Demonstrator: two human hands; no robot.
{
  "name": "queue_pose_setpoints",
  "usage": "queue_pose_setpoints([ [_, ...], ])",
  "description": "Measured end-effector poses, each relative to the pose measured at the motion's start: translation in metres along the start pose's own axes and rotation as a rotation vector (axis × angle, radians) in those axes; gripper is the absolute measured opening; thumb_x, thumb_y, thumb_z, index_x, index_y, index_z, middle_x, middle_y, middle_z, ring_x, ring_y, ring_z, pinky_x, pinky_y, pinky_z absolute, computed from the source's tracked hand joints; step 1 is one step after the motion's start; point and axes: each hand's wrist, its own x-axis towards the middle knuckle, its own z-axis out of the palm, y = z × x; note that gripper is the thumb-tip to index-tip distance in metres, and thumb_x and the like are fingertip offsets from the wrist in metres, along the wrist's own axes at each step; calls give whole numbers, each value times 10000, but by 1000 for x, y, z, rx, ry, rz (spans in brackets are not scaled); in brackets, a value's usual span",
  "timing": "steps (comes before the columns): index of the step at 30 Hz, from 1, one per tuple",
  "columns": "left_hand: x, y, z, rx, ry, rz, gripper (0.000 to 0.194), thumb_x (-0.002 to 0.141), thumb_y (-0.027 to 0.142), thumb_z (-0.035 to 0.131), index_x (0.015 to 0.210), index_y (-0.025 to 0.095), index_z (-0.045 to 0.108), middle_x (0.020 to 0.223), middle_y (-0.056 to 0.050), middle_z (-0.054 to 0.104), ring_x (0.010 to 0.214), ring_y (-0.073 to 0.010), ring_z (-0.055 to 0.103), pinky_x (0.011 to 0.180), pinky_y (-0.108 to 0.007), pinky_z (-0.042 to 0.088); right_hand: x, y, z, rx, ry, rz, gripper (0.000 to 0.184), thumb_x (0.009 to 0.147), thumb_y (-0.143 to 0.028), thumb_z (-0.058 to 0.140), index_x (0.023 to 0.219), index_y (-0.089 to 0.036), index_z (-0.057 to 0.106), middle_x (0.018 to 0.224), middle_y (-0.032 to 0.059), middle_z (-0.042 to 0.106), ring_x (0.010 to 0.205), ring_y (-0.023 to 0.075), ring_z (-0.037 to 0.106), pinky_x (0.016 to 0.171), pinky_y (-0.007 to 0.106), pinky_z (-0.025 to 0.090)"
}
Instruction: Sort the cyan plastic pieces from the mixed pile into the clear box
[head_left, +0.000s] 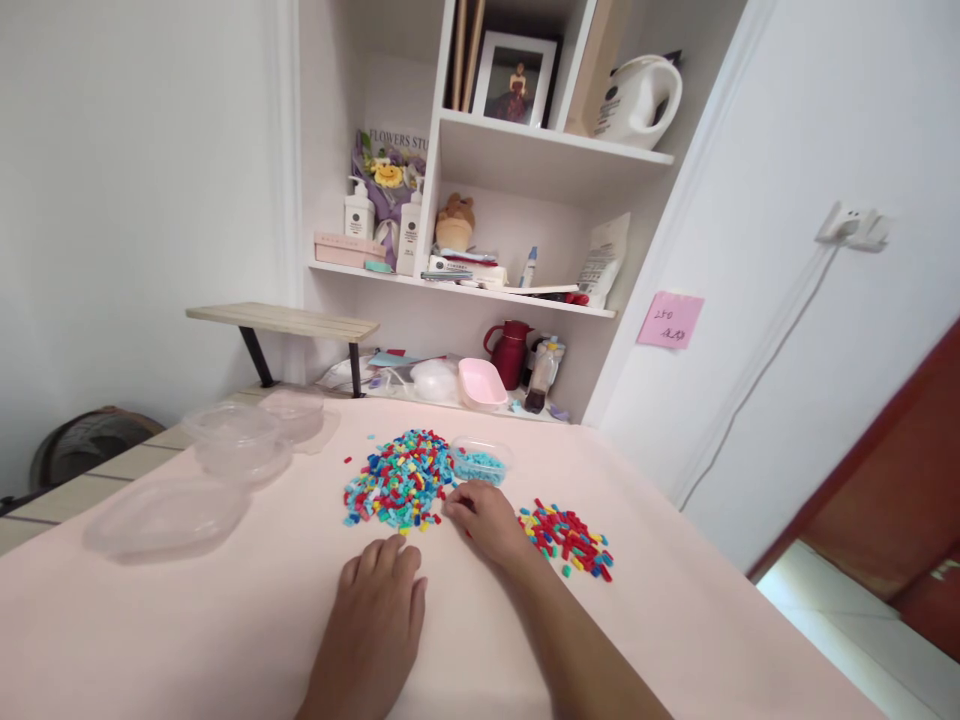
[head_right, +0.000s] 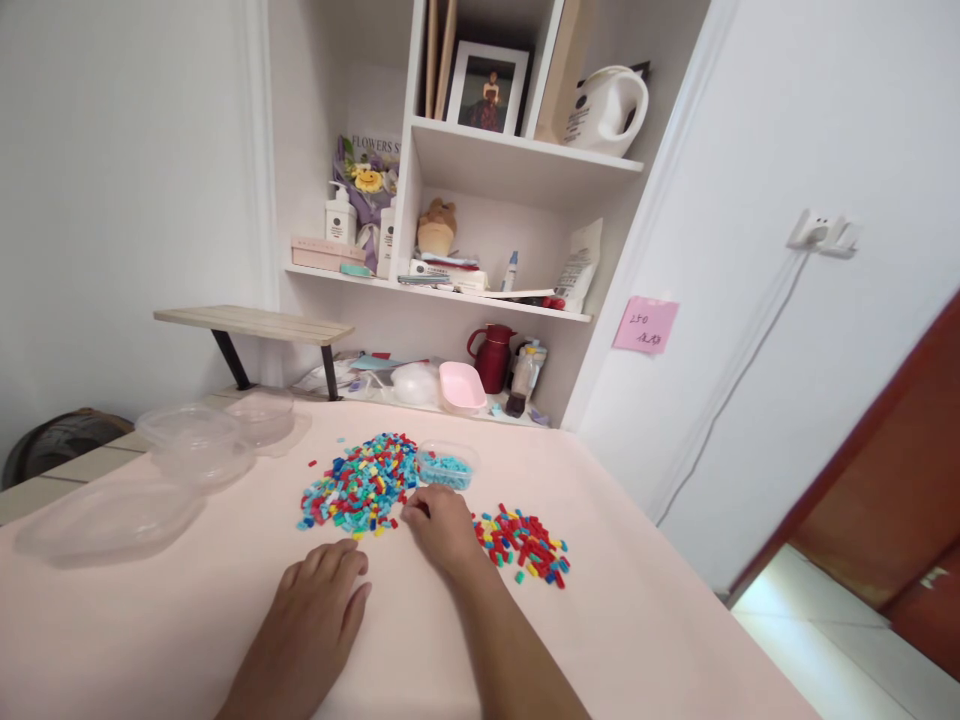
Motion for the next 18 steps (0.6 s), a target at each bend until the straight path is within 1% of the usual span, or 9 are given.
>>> queue_pose_setpoints([
  [2,0,0,0,1,1,1,280,949,203,363,1066,242,614,1216,-77,621,1107,-221,533,957,-422,374,0,2,1,-21,21,13,170,866,-241,592,730,-209,689,794,23,696,786,181,594,724,277,403],
  [5,1,0,0,7,-3,1,282,951,209,361,1074,243,613,1216,-77,622,1109,-221,535,958,-422,376,0,3,1,-55,35,8,225,899,-263,556,709,-203,662,785,27,679,774,176,570,712,274,385],
  [9,1,0,1,19,1,2,289,955,211,353,1076,245,613,1220,-76,620,1127,-226,531,964,-426,375,1,6,2,-102,14,-25,313,964,-286,478,723,-198,659,805,50,673,807,183,568,754,285,380],
  [12,0,0,1,18,0,4,298,961,218,341,1082,242,612,1226,-80,617,1130,-231,526,966,-433,371,1,8,2,-109,-3,-28,353,986,-290,445,724,-201,666,807,55,671,838,188,579,791,288,384],
  [15,0,0,1,14,-2,3,290,960,219,348,1077,241,612,1219,-79,618,1114,-228,527,959,-430,371,1,7,1,-99,-9,-22,341,980,-277,454,737,-208,683,822,52,678,864,191,585,819,285,391],
  [18,1,0,1,17,-1,3,282,955,214,355,1076,247,608,1214,-71,618,1113,-222,527,957,-420,369,-1,4,-1,-60,-31,-21,265,941,-233,504,764,-219,701,844,42,691,888,193,589,829,284,399],
])
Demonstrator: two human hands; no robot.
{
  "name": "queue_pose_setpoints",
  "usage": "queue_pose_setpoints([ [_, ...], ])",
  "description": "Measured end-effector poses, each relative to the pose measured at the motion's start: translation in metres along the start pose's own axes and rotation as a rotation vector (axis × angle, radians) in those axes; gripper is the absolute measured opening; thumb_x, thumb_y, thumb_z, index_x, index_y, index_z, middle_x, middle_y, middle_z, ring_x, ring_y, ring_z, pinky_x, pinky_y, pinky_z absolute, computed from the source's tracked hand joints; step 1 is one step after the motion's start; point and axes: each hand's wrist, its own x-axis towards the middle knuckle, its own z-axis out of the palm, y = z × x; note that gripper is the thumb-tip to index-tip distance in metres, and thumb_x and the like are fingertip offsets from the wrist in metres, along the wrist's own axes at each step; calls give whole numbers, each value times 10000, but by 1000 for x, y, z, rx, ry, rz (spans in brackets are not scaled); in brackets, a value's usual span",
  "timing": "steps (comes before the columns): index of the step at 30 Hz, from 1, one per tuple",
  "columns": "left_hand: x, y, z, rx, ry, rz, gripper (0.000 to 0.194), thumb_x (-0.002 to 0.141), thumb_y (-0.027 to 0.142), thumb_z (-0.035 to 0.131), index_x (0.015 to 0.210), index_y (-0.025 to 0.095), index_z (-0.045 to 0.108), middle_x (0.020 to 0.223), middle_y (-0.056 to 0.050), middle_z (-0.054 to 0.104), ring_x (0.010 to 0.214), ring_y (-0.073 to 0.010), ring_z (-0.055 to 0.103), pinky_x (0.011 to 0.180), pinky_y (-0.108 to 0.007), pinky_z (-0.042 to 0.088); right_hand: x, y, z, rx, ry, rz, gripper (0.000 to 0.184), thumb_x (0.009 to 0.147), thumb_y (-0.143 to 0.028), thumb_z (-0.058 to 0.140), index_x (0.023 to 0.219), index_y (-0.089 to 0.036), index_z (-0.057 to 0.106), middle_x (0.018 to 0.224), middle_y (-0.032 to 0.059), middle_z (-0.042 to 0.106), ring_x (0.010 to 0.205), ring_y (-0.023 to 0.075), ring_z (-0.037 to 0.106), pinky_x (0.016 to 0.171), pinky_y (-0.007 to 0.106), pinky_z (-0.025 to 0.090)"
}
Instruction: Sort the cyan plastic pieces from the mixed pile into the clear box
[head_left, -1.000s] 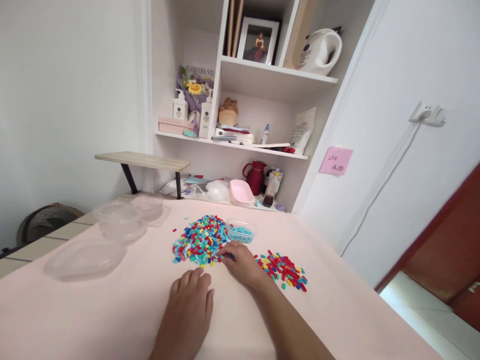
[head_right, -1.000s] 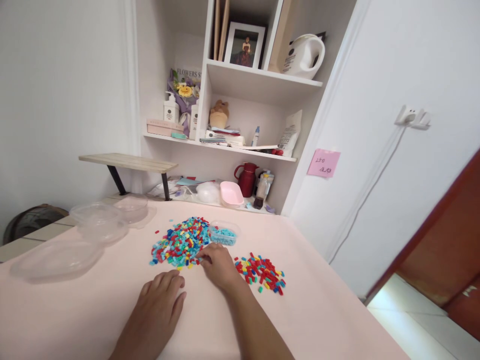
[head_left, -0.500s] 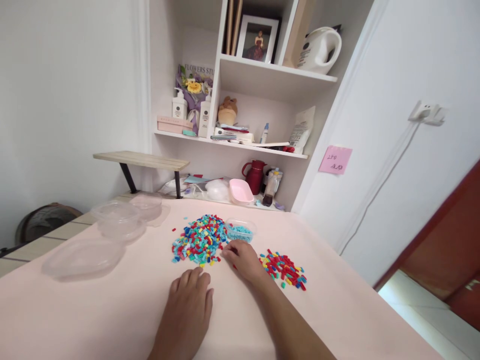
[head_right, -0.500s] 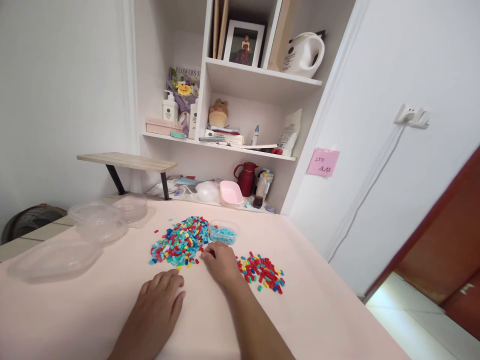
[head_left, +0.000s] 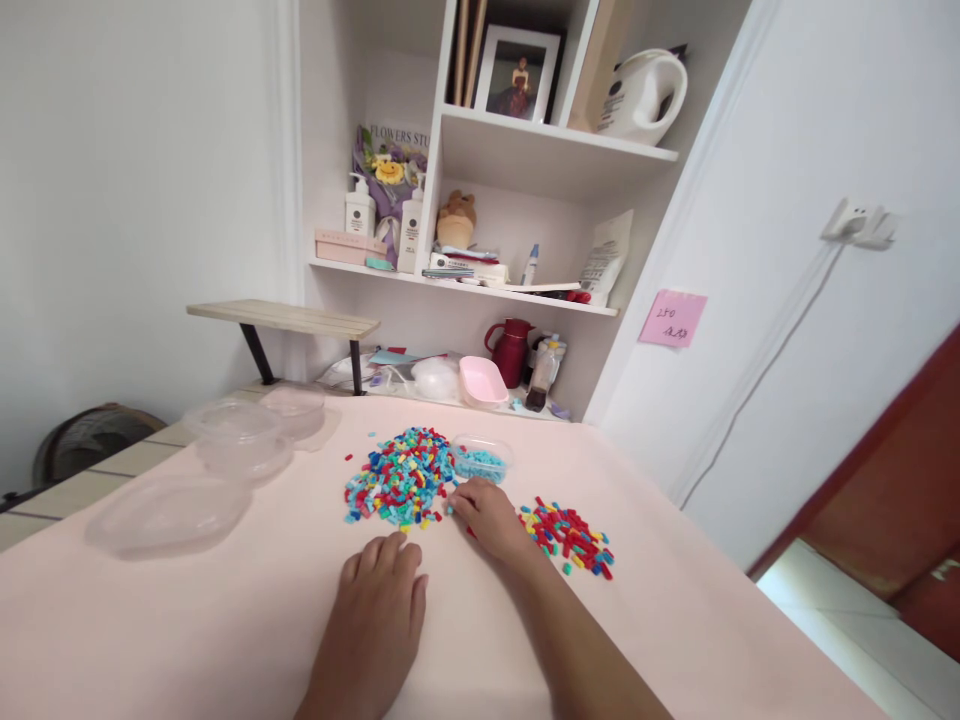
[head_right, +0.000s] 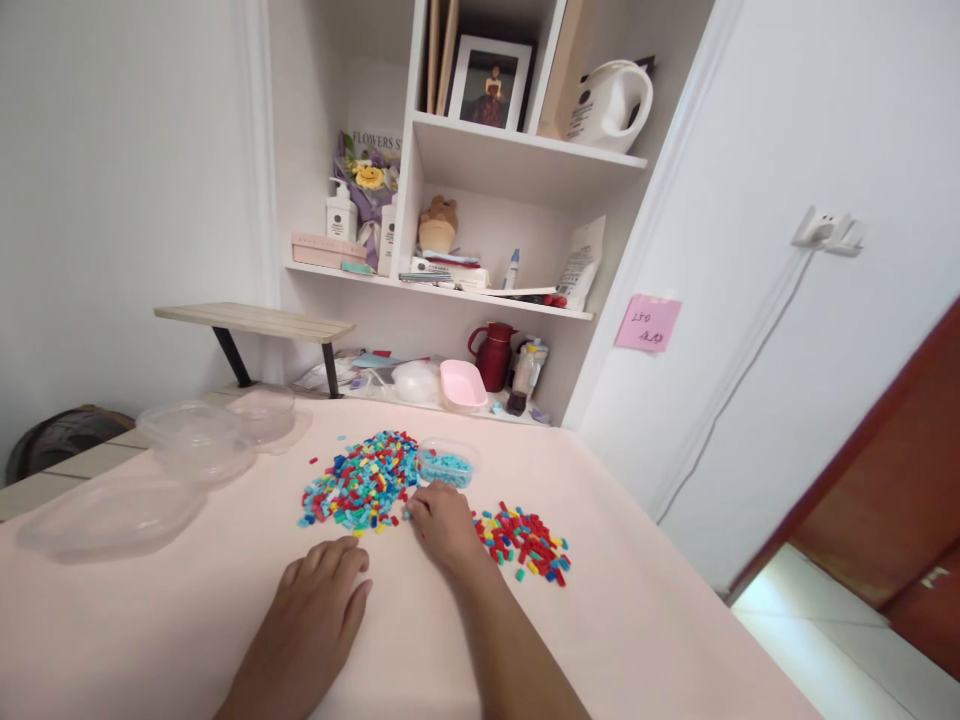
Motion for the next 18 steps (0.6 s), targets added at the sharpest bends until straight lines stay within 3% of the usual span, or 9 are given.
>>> queue_pose_setpoints([
  [4,0,0,-1,6,-5,-3,284,954,216,353,1076,249,607,1218,-72,619,1120,-227,531,958,-425,371,-2,-3,-2,64,-2,27,176,877,-185,562,793,-228,710,880,37,693,907,196,596,837,287,411],
  [9,-1,1,-1,9,-10,-6,289,953,207,348,1075,247,608,1222,-74,619,1119,-226,537,958,-427,380,-2,2,-1,104,20,62,221,820,-102,545,856,-236,717,929,36,691,922,195,610,852,292,422],
  [18,0,1,-2,6,-10,-4,296,959,211,339,1082,244,607,1233,-78,615,1147,-230,528,977,-436,378,1,8,4,89,41,70,124,813,-186,595,848,-237,703,895,25,705,861,199,615,773,281,433],
])
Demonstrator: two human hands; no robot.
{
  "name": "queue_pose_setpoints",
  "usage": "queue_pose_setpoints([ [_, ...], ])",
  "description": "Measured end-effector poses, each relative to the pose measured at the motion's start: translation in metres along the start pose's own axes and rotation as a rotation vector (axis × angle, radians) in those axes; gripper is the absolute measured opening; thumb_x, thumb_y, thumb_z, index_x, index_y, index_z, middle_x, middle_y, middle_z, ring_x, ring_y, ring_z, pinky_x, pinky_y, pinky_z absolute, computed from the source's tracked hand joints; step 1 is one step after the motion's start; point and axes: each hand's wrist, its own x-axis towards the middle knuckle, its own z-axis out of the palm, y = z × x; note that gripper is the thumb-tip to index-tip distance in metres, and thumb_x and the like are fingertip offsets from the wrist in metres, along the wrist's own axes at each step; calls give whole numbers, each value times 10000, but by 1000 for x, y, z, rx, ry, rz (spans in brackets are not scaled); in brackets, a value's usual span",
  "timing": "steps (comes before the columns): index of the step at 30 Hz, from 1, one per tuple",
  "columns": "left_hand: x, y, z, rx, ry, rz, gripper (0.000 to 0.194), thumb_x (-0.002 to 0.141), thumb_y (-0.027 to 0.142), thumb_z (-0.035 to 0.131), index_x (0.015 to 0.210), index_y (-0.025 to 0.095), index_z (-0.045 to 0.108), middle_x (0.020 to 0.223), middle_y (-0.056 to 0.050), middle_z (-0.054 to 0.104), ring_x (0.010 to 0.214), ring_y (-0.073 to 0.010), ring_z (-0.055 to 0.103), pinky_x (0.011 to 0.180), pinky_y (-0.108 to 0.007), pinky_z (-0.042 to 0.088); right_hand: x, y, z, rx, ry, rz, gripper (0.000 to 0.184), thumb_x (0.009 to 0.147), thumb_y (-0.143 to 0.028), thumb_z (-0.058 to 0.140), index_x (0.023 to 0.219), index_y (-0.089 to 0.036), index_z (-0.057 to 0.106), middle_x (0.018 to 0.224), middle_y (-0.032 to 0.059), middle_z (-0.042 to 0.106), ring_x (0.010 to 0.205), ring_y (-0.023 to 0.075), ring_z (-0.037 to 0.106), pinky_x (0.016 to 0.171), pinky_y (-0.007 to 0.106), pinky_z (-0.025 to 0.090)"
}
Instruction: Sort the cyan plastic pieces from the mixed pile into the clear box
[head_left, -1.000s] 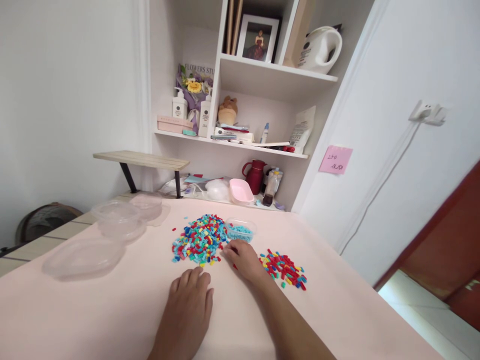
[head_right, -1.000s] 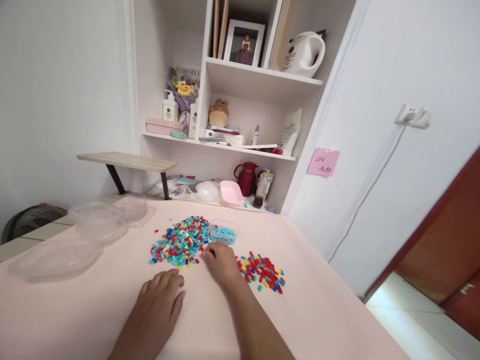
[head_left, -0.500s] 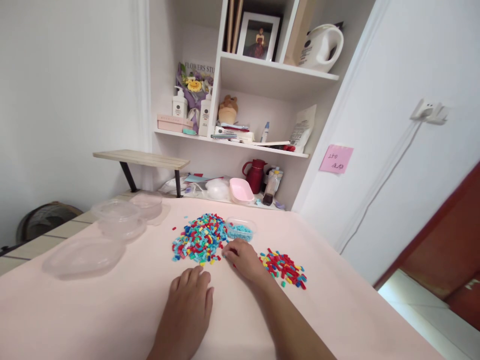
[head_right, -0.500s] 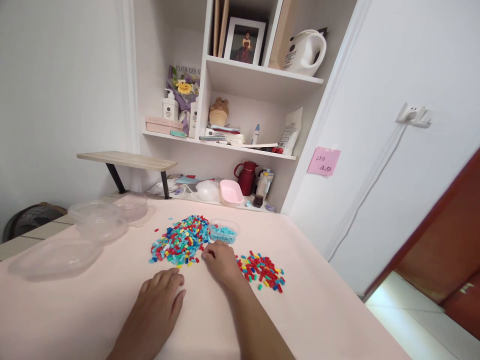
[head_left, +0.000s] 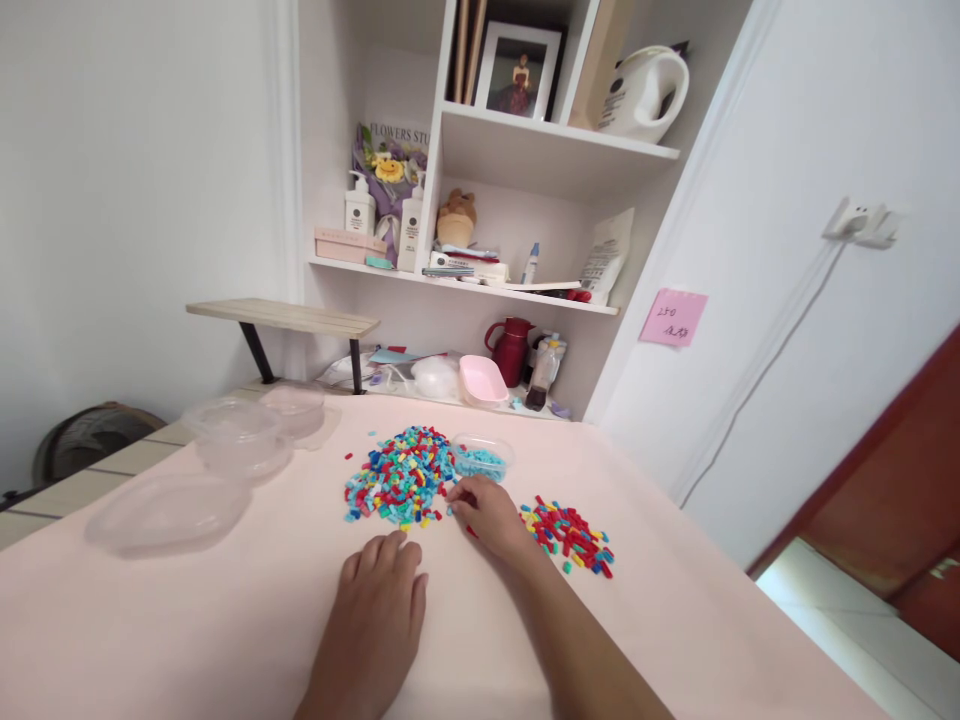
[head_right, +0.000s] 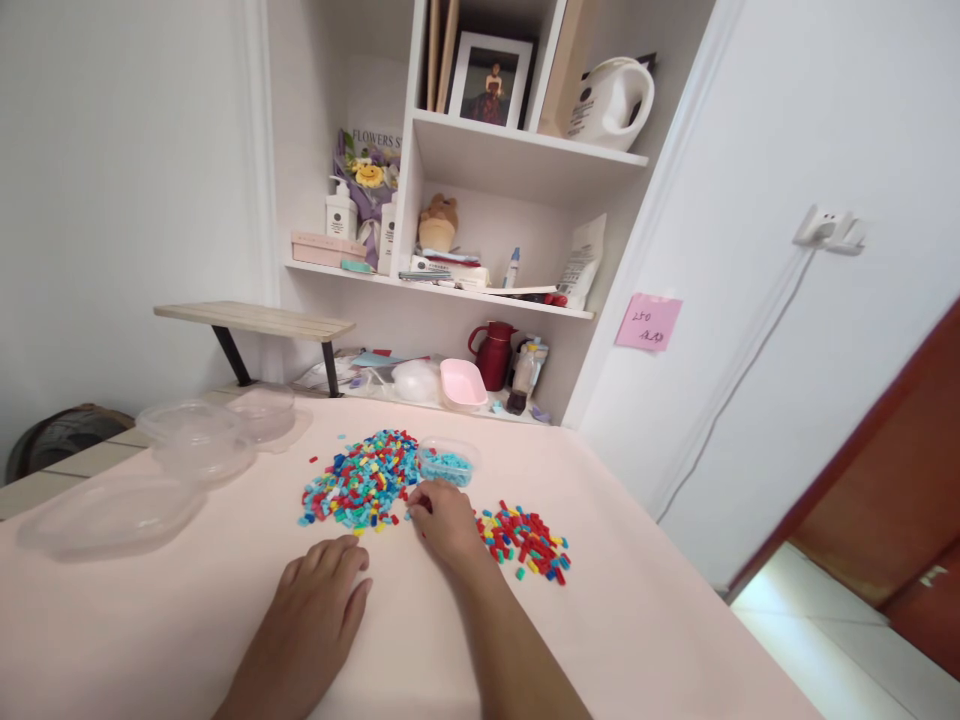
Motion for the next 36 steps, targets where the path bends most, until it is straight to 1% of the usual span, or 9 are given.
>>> queue_pose_setpoints([
  [4,-1,-1,1,-1,-1,-1,288,957,214,350,1079,242,608,1232,-80,615,1140,-235,532,970,-438,385,1,0,1,22,5,40,93,795,-204,622,855,-229,689,850,13,697,798,183,612,711,264,416],
  [8,-1,-1,2,-1,-4,3,285,956,213,352,1081,243,607,1233,-78,615,1142,-234,531,972,-436,384,2,-1,2,-5,7,63,54,792,-201,614,804,-215,665,829,5,690,770,169,599,680,250,391],
  [15,-1,-1,2,4,-2,5,281,958,217,357,1087,245,606,1244,-79,614,1145,-236,533,975,-440,385,3,1,2,-38,-1,38,192,877,-194,532,777,-218,693,903,41,715,889,194,616,812,274,412],
  [20,-1,-1,2,7,0,-4,275,954,211,365,1082,248,605,1240,-72,616,1157,-234,531,980,-436,382,2,0,-2,25,-15,19,256,883,-145,481,862,-227,722,978,42,723,971,203,624,882,298,422],
  [25,-2,-1,2,4,-2,-2,270,955,220,366,1080,248,604,1246,-72,613,1165,-236,523,986,-439,375,-1,2,-5,64,-54,40,221,812,-178,583,972,-216,730,957,56,687,867,199,632,787,300,462],
  [28,-1,-1,1,0,-6,0,276,957,220,359,1084,247,603,1244,-73,613,1155,-234,526,979,-436,378,-2,0,-6,14,-48,29,174,779,-187,617,905,-212,735,927,58,676,825,196,621,745,296,453],
  [32,1,-1,1,-2,-9,2,280,956,218,358,1085,244,605,1240,-78,613,1145,-234,530,973,-436,382,-2,-4,-8,-20,-4,-3,103,763,-187,615,758,-217,713,840,35,684,771,189,609,723,294,426],
  [34,1,0,1,-2,-10,1,279,953,214,360,1082,244,606,1239,-78,613,1143,-234,532,972,-436,382,-1,-5,-8,32,80,9,119,780,-213,595,773,-223,713,779,17,680,723,181,601,682,283,416],
  [36,1,0,1,-3,-9,-2,278,953,212,360,1078,245,607,1239,-78,613,1144,-233,532,974,-437,381,1,-4,-10,112,204,66,153,811,-277,575,824,-224,718,657,-7,639,631,172,575,617,274,400],
])
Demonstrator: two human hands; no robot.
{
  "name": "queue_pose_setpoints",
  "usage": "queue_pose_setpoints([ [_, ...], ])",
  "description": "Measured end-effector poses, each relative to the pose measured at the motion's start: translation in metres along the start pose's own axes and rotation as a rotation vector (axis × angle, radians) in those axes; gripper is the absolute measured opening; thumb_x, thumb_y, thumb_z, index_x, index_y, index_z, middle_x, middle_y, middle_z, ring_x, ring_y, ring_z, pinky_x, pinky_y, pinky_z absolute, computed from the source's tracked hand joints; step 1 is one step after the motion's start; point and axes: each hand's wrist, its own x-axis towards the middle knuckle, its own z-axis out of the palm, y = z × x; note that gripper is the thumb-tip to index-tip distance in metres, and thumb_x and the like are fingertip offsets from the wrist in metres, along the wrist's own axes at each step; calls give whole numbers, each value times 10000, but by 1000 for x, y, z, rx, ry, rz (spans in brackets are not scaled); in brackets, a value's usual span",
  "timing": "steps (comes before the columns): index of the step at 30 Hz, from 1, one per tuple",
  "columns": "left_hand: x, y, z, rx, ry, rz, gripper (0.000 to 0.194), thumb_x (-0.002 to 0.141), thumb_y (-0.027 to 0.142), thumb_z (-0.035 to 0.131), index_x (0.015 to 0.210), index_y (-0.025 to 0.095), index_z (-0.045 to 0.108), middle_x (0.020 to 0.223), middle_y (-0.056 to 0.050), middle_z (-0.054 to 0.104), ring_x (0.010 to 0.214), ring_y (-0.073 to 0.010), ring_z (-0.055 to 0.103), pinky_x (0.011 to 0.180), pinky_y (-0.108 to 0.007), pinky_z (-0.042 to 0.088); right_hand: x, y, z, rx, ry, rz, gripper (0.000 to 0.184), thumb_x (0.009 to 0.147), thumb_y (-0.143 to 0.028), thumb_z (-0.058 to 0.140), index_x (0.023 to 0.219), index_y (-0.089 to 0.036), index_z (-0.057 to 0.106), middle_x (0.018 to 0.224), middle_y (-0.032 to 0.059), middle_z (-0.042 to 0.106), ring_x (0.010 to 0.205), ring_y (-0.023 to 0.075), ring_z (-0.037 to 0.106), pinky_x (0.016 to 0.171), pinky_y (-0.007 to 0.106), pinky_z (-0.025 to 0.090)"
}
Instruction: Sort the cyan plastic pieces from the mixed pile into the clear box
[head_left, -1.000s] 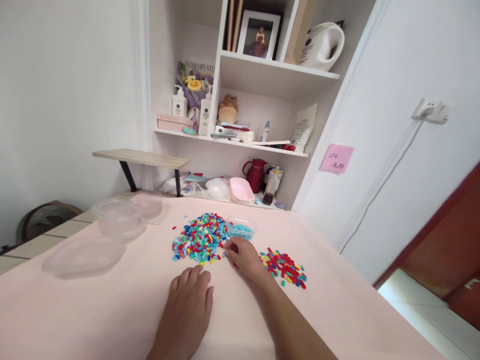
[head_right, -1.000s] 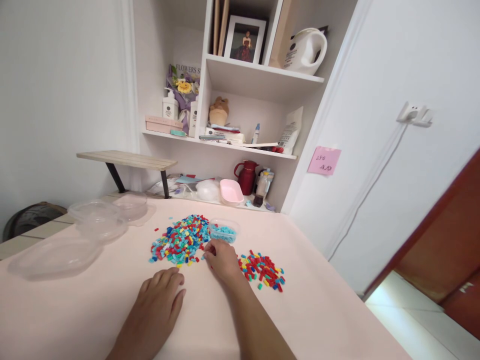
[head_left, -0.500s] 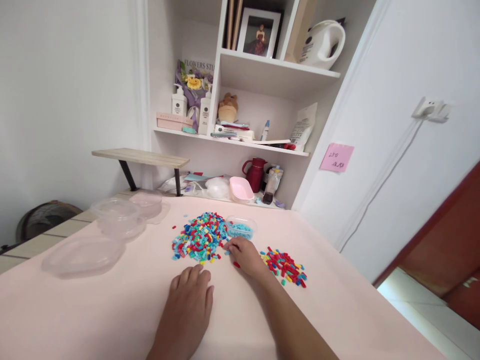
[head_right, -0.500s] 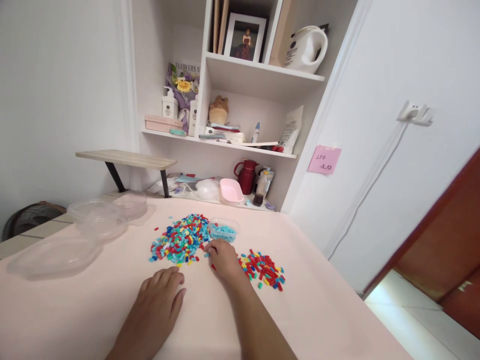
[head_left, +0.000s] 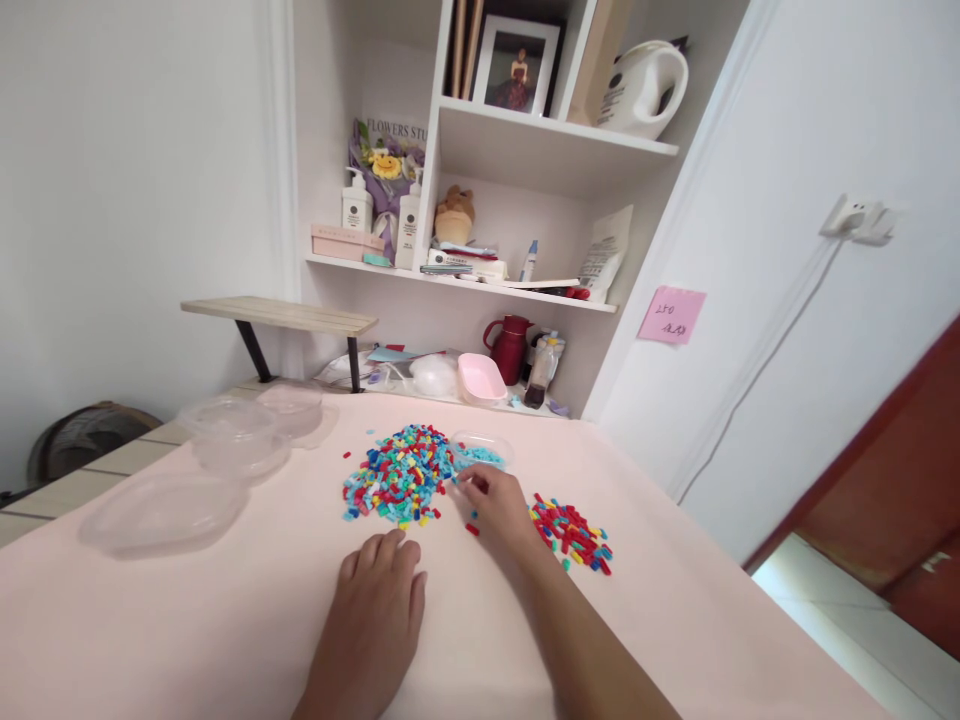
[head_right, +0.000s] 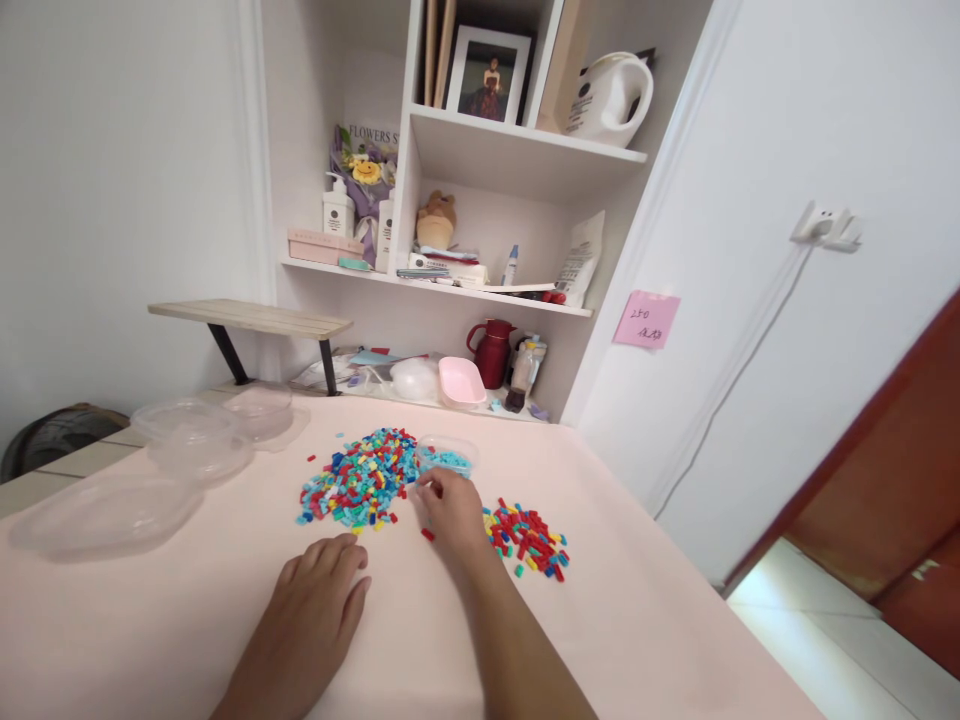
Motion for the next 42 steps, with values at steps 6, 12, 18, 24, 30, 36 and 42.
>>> queue_pose_setpoints([
  [6,-1,0,0,-8,1,-4,266,954,224,369,1074,256,604,1250,-67,611,1156,-228,528,980,-431,379,12,6,-13,355,285,131,342,823,-486,594,956,-187,696,540,-27,595,550,178,567,579,283,434],
  [12,-1,-1,0,-7,-4,-8,275,954,221,366,1096,249,600,1267,-70,605,1182,-230,512,999,-440,369,22,14,-21,477,352,175,447,802,-529,611,1052,-164,679,680,29,692,576,190,629,627,322,495],
  [18,-2,-1,-2,-6,-8,0,286,956,217,357,1106,247,598,1270,-71,606,1173,-221,514,1000,-436,367,20,18,-23,412,287,173,614,832,-478,574,1370,-186,513,1125,115,697,688,187,684,696,333,519],
  [24,-1,1,-3,2,-6,-1,280,956,228,354,1084,246,603,1254,-72,610,1166,-230,520,988,-439,374,14,7,-17,277,179,63,394,875,-443,503,1108,-176,676,902,64,701,669,186,649,686,320,512],
  [30,-1,2,-4,8,-1,-1,272,954,231,361,1069,250,607,1219,-70,619,1138,-224,529,971,-420,379,5,-8,-4,74,-57,-142,232,887,-293,520,906,-212,737,940,66,709,867,209,636,815,335,476],
  [36,-2,0,-2,7,2,9,287,959,232,352,1095,244,605,1230,-76,611,1135,-224,522,971,-422,371,-7,-12,2,-31,-232,-204,264,839,-193,606,1067,-236,731,1075,72,653,1025,215,595,931,350,446],
  [42,-1,1,-3,7,-3,5,288,956,233,346,1086,245,603,1214,-75,612,1120,-224,522,962,-419,369,-10,-18,4,-105,-310,-259,202,840,-202,639,999,-268,745,1044,43,711,1021,227,603,958,375,418],
])
